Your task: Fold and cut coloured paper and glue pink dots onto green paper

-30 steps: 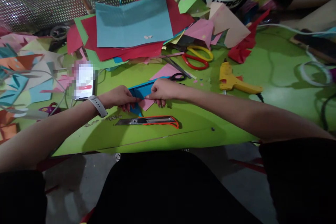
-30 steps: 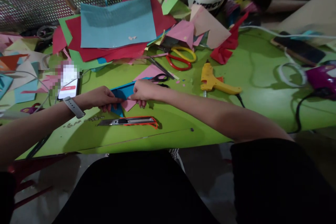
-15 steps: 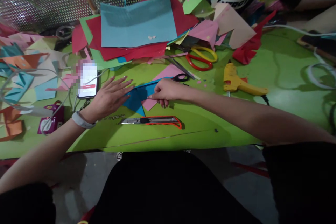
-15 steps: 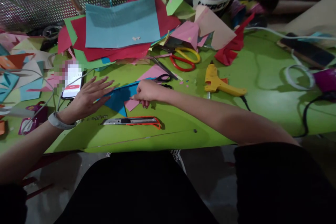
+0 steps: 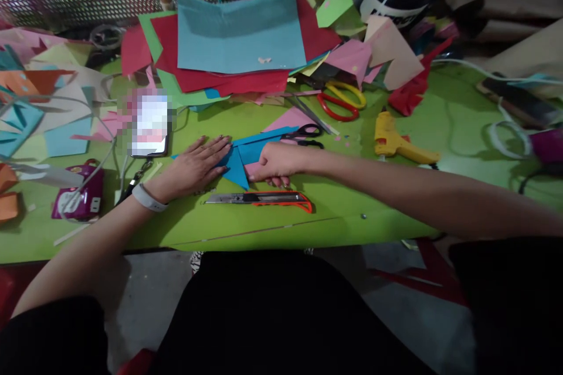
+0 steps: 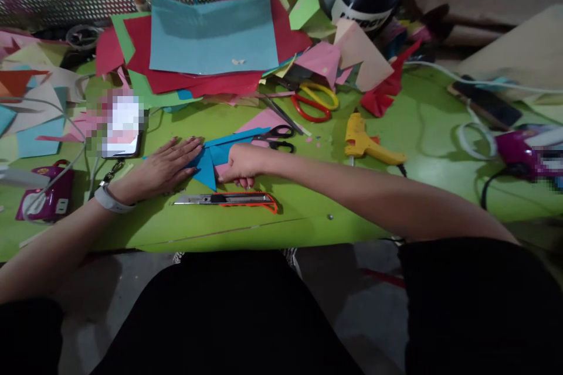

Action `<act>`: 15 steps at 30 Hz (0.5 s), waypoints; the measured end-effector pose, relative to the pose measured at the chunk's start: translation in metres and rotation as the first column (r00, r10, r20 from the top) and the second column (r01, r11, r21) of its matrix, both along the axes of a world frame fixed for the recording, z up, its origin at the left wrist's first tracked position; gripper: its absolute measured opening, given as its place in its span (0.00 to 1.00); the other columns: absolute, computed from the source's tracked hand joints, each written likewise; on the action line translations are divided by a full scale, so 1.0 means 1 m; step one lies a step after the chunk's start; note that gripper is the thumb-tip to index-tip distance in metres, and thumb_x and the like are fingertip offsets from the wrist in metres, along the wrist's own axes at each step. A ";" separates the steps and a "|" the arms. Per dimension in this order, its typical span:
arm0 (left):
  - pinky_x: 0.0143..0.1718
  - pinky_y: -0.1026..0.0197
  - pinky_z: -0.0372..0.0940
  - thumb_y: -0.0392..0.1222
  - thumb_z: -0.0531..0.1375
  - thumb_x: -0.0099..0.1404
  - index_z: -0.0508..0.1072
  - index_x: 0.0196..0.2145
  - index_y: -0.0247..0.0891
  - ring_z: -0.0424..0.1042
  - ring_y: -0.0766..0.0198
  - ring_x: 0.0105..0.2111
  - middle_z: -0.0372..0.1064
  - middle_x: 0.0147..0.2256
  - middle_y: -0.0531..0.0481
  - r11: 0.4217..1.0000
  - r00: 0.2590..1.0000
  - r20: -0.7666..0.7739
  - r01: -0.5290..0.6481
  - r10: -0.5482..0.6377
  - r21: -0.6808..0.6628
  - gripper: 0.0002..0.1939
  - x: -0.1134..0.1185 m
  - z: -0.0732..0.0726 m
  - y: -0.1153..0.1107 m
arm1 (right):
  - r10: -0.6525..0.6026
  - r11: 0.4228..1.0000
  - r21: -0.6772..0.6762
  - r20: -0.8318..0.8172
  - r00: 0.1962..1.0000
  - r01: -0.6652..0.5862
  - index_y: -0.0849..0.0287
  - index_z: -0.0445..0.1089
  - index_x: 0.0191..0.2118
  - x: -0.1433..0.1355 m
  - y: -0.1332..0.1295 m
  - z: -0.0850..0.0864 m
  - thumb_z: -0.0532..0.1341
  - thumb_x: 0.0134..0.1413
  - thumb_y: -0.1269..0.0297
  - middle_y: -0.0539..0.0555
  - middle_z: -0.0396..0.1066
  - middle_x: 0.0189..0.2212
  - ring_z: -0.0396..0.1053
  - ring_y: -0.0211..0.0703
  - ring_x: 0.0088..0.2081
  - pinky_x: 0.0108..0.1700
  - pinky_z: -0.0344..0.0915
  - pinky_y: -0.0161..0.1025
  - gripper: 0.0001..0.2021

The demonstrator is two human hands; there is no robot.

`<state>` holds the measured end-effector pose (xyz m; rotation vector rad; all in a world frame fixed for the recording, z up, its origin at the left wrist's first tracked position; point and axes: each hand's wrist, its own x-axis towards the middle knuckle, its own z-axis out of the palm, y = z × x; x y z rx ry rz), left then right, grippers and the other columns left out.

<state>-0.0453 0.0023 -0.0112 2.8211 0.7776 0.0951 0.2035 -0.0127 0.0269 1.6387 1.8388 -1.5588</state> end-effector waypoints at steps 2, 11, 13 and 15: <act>0.72 0.45 0.41 0.50 0.43 0.78 0.54 0.70 0.32 0.47 0.55 0.72 0.50 0.70 0.37 1.000 1.000 0.008 0.001 -0.001 -0.001 0.29 -0.001 -0.002 0.000 | 0.003 1.000 0.017 0.020 1.000 -0.004 0.57 0.65 0.15 -0.004 -0.001 0.000 0.66 0.56 0.60 0.47 0.67 0.11 0.65 0.34 0.14 0.20 0.63 0.32 0.21; 0.72 0.46 0.40 0.50 0.41 0.79 0.55 0.69 0.29 0.47 0.56 0.72 0.50 0.70 0.38 1.000 1.000 0.018 -0.001 0.001 0.027 0.30 -0.002 -0.007 -0.001 | 0.019 0.808 0.583 0.124 0.992 -0.088 0.57 0.75 0.35 -0.004 -0.022 -0.007 0.66 0.57 0.57 0.52 0.77 0.28 0.74 0.43 0.32 0.34 0.59 0.37 0.09; 0.72 0.47 0.40 0.51 0.41 0.79 0.55 0.69 0.29 0.47 0.56 0.72 0.50 0.70 0.38 1.000 1.000 0.022 -0.002 0.001 0.027 0.30 -0.003 -0.008 -0.001 | 0.023 0.747 0.658 0.121 0.992 -0.098 0.57 0.74 0.46 -0.004 -0.028 -0.012 0.64 0.60 0.59 0.52 0.78 0.33 0.74 0.45 0.36 0.36 0.59 0.38 0.11; 0.72 0.46 0.40 0.51 0.42 0.79 0.56 0.69 0.29 0.48 0.55 0.71 0.50 0.70 0.37 1.000 1.000 0.030 -0.004 0.003 0.025 0.30 -0.003 -0.009 -0.001 | 0.055 0.691 0.717 0.073 0.996 -0.090 0.56 0.71 0.54 -0.004 -0.032 -0.018 0.62 0.63 0.61 0.53 0.79 0.39 0.74 0.45 0.40 0.37 0.59 0.37 0.15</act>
